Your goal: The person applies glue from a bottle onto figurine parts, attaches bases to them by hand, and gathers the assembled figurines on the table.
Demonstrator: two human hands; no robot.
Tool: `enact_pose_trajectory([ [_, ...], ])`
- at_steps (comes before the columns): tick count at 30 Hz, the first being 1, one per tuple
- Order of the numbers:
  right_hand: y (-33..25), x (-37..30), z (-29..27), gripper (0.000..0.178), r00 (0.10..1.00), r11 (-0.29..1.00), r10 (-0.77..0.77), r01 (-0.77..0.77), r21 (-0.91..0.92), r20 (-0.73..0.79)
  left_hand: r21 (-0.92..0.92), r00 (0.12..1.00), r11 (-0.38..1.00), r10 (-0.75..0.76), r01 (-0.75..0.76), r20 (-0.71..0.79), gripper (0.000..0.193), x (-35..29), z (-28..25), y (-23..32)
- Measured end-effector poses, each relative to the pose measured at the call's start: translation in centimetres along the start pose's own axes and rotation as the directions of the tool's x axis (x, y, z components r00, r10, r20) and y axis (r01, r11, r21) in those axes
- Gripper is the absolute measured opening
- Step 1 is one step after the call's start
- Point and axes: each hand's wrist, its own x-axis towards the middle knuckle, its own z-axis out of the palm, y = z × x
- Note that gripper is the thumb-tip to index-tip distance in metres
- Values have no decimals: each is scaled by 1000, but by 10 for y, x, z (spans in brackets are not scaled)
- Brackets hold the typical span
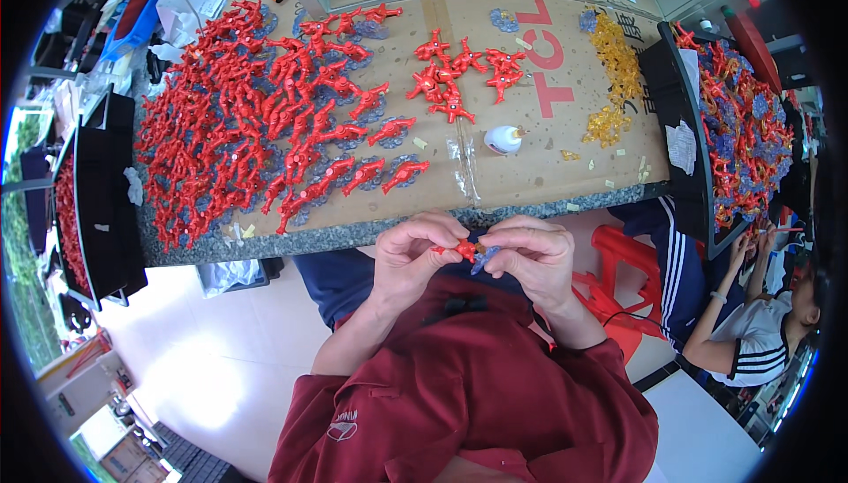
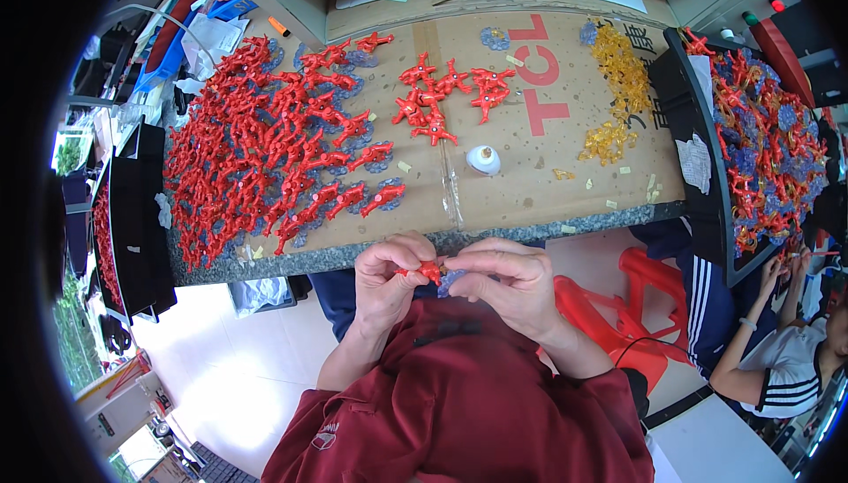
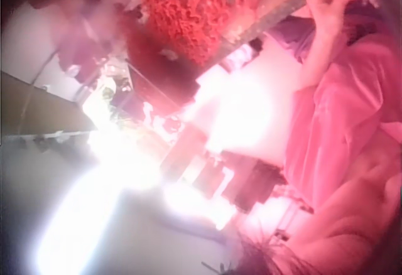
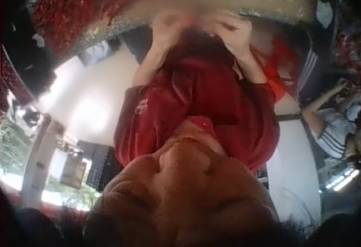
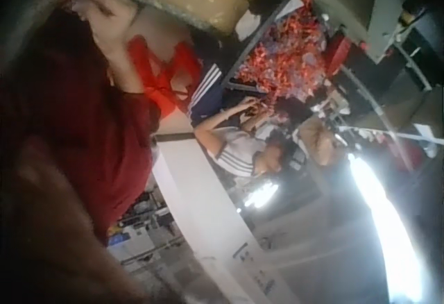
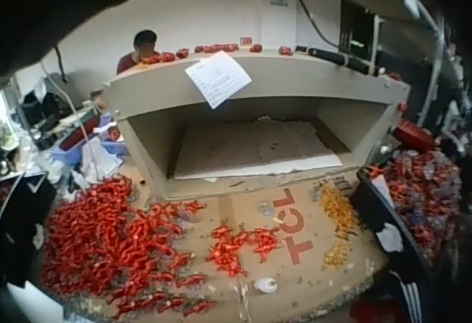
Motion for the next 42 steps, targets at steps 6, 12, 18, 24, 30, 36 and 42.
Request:
enact_pose_trajectory([
  [6,-1,0,3,27,986,957,-166,164,-240,12,-23,1000,999,-22,22,16,16,1,-2,-2],
  [12,-6,-3,10,29,953,886,-303,283,-367,4,-41,995,998,53,-50,87,13,3,-6,-7],
  [18,-4,-6,11,26,955,900,-296,276,-338,-7,-137,980,985,124,-103,157,10,8,-7,-12],
  [24,-6,-7,9,25,929,855,-362,364,-369,78,-48,971,995,97,-89,219,8,13,-6,0],
  [30,-2,-7,8,24,879,801,-456,473,-366,139,-18,962,1000,-5,11,273,9,14,-7,4],
  [36,-3,-5,8,24,885,821,-447,465,-333,133,91,962,996,-7,-19,272,13,14,-6,11],
  [42,1,3,5,27,915,863,-389,402,-306,105,167,974,985,-4,-35,226,17,16,-7,20],
])
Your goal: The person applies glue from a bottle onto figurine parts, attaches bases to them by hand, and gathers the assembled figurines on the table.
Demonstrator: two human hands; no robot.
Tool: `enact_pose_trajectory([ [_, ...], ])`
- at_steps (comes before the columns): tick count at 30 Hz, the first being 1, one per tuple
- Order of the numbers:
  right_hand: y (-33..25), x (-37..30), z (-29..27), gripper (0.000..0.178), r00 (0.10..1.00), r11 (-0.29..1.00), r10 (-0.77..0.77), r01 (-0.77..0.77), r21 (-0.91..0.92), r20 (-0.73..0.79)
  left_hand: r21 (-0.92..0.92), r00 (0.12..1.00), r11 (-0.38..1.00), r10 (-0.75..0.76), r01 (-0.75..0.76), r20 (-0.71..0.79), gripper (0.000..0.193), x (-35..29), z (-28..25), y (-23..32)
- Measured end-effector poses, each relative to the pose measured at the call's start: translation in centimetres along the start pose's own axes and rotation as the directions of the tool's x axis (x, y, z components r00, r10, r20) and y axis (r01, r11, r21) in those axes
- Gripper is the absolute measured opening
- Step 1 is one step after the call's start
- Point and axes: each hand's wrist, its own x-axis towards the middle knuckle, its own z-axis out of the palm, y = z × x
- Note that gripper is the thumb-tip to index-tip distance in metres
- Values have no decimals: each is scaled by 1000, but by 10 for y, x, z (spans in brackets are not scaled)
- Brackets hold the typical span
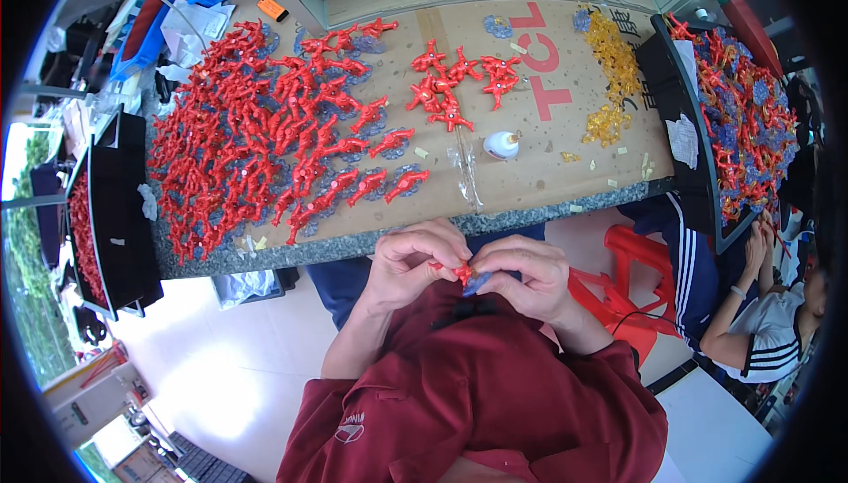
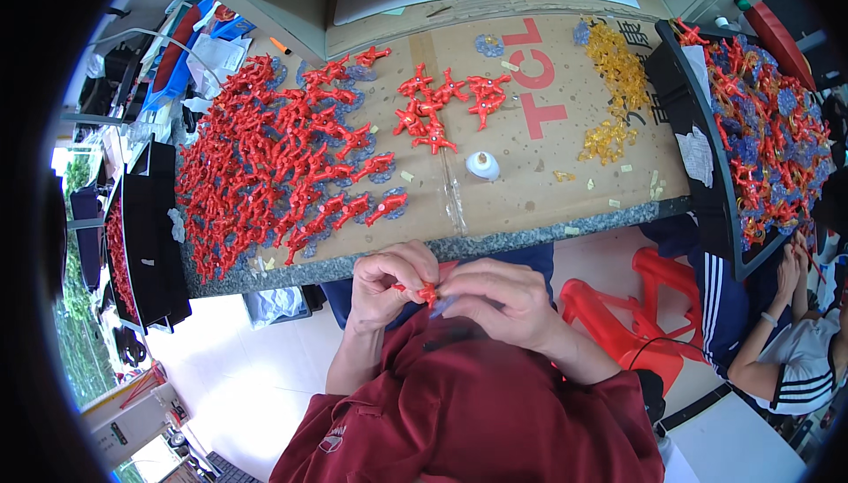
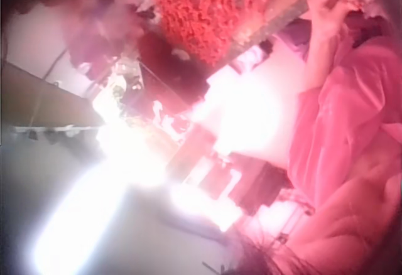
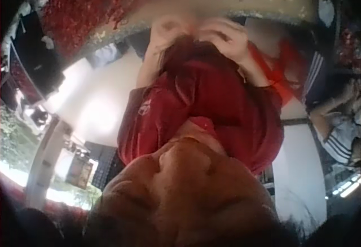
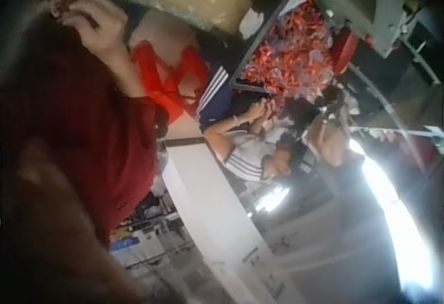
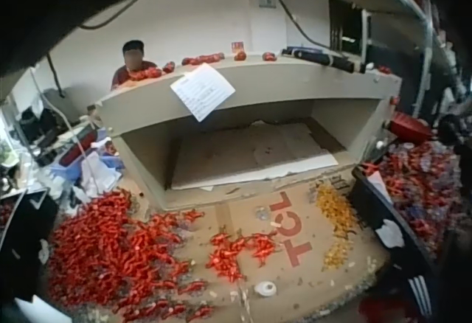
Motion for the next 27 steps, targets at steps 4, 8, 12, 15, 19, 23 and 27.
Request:
enact_pose_trajectory([
  [4,13,-2,-25,34,962,961,246,-258,-97,-119,746,993,666,78,14,-88,31,7,16,25],
  [8,22,30,-25,38,904,887,211,-337,-317,-372,985,973,-128,186,-113,136,30,24,18,24],
  [12,41,50,-19,39,958,851,12,-160,-499,-286,930,979,-360,153,-74,136,31,41,6,13],
  [15,53,49,-19,31,963,847,22,-161,-507,-269,976,977,-213,194,-45,88,33,59,13,21],
  [19,52,49,-19,30,959,895,39,-158,-416,-279,937,968,-341,249,72,16,27,104,2,26],
  [23,48,51,-16,28,959,903,82,-187,-387,-273,770,971,-606,14,198,-239,28,134,-14,21],
  [27,46,35,-15,23,916,919,144,-264,-293,-374,844,977,-499,24,197,-214,23,141,-12,2],
])
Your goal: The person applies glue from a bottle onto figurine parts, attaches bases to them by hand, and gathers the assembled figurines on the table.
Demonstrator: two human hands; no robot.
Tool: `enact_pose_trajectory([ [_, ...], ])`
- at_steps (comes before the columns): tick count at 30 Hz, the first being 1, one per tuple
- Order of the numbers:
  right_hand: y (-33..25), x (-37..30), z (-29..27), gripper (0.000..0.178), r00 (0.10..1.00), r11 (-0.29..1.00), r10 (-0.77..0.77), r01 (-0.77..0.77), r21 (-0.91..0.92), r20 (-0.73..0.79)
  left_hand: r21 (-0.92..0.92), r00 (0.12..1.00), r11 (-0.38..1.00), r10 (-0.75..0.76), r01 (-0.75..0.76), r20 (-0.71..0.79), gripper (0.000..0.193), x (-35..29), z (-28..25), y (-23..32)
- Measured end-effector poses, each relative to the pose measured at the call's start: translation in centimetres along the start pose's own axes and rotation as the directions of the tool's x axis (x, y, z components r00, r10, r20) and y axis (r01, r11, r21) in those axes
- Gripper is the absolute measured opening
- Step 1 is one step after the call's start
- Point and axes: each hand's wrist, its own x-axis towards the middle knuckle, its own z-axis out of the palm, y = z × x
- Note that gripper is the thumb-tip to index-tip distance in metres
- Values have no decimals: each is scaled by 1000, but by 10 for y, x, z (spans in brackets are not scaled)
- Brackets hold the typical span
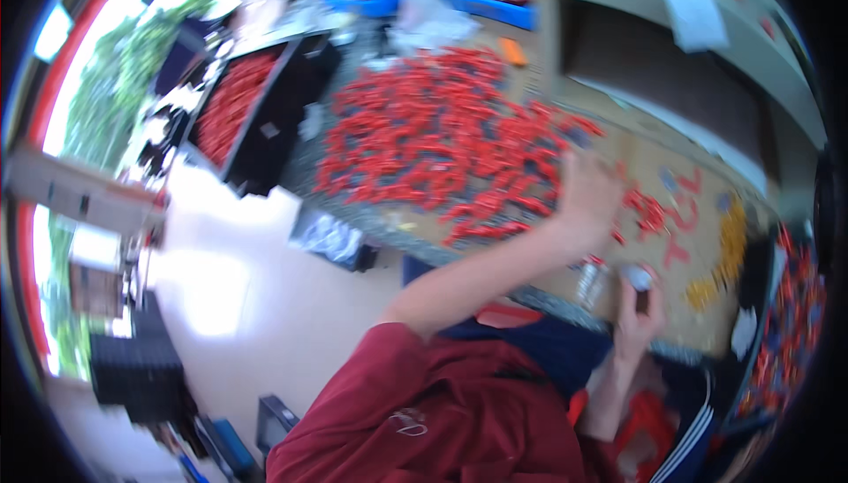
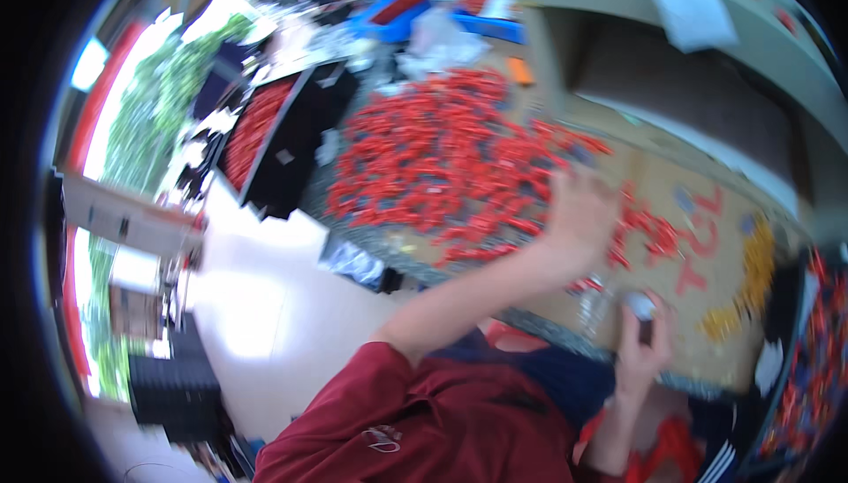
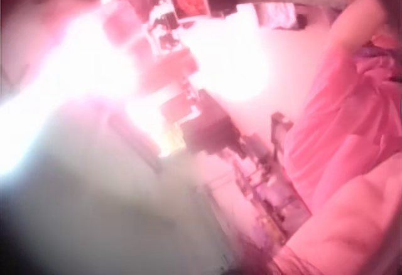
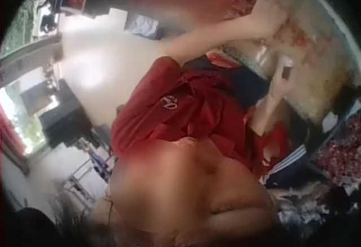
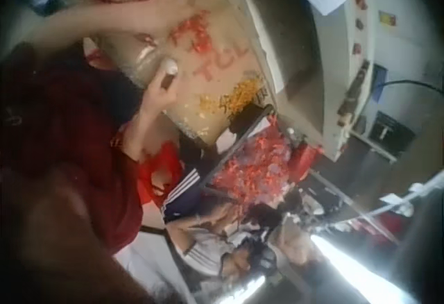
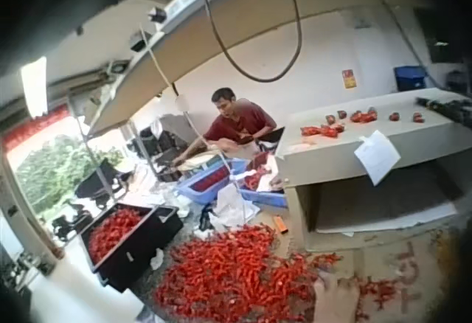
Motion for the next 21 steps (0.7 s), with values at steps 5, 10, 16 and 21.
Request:
enact_pose_trajectory([
  [5,39,-3,3,35,989,956,-116,137,260,-95,-741,957,642,-43,-194,-288,25,-25,-39,-15],
  [10,-5,-29,-8,63,992,900,98,-56,431,-76,-931,936,123,-33,-344,-351,28,-93,-50,-15],
  [16,-46,-42,17,34,930,697,230,-362,619,286,-899,893,219,-167,-379,-417,25,-151,-20,-16],
  [21,-60,-43,28,31,898,723,316,-437,535,305,-932,901,97,-239,-351,-364,21,-178,-38,-30],
])
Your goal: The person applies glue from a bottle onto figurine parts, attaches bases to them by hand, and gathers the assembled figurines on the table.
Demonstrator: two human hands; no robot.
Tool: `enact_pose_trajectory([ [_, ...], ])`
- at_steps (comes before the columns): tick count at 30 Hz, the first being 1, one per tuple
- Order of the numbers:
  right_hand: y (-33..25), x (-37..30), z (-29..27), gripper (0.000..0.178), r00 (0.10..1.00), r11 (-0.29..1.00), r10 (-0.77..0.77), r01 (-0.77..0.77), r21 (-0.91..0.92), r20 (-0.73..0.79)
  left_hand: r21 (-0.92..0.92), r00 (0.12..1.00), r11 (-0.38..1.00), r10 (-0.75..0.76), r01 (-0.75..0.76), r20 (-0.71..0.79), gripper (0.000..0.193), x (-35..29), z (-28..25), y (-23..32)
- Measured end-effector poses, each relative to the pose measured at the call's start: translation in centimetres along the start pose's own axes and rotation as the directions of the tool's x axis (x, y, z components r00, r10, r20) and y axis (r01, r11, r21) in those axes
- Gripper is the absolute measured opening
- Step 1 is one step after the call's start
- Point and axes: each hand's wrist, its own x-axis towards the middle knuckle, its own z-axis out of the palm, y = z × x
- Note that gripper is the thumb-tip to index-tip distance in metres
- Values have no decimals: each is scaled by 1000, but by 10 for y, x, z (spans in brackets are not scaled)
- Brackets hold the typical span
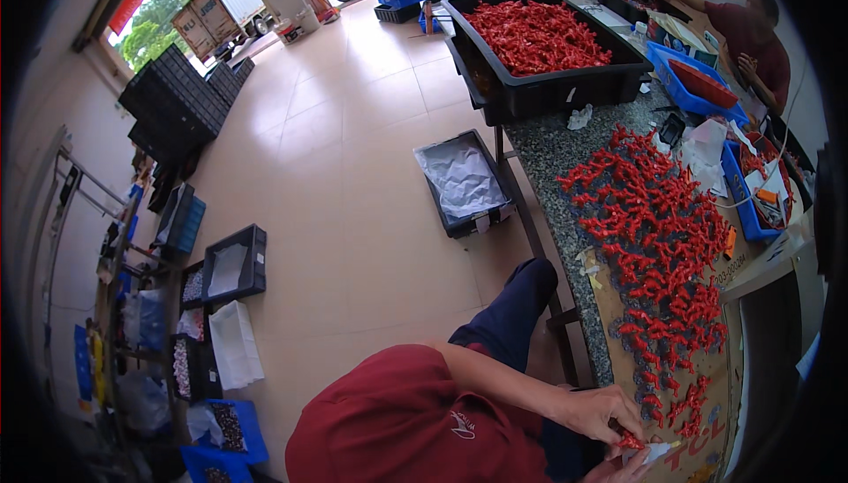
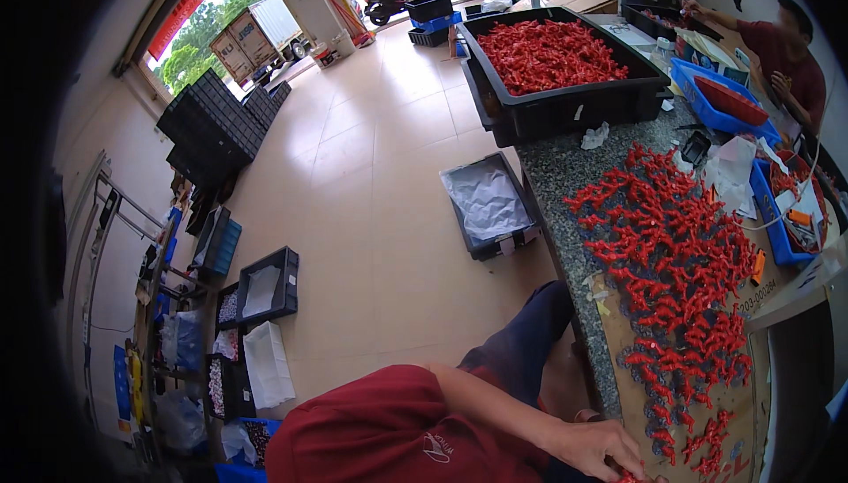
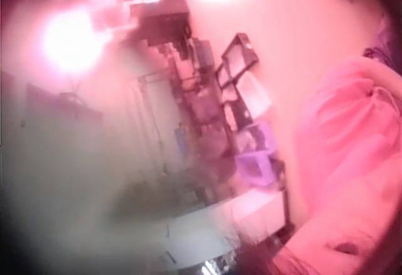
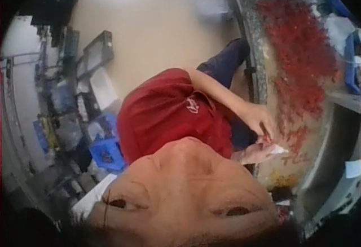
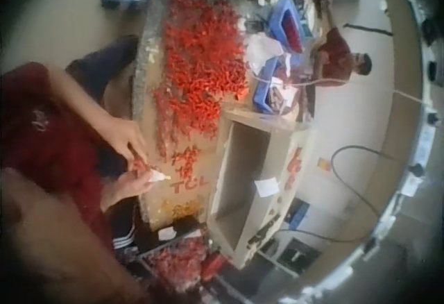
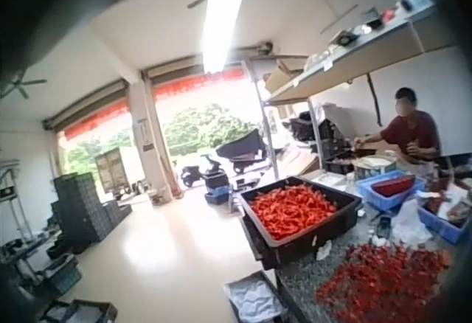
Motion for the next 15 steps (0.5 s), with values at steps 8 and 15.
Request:
enact_pose_trajectory([
  [8,9,0,-20,33,976,915,-111,174,-363,189,-670,819,562,-561,485,123,14,-15,7,-16],
  [15,-13,-13,-5,35,945,873,-288,327,-363,159,-897,712,128,-660,423,241,44,-23,-29,-19],
])
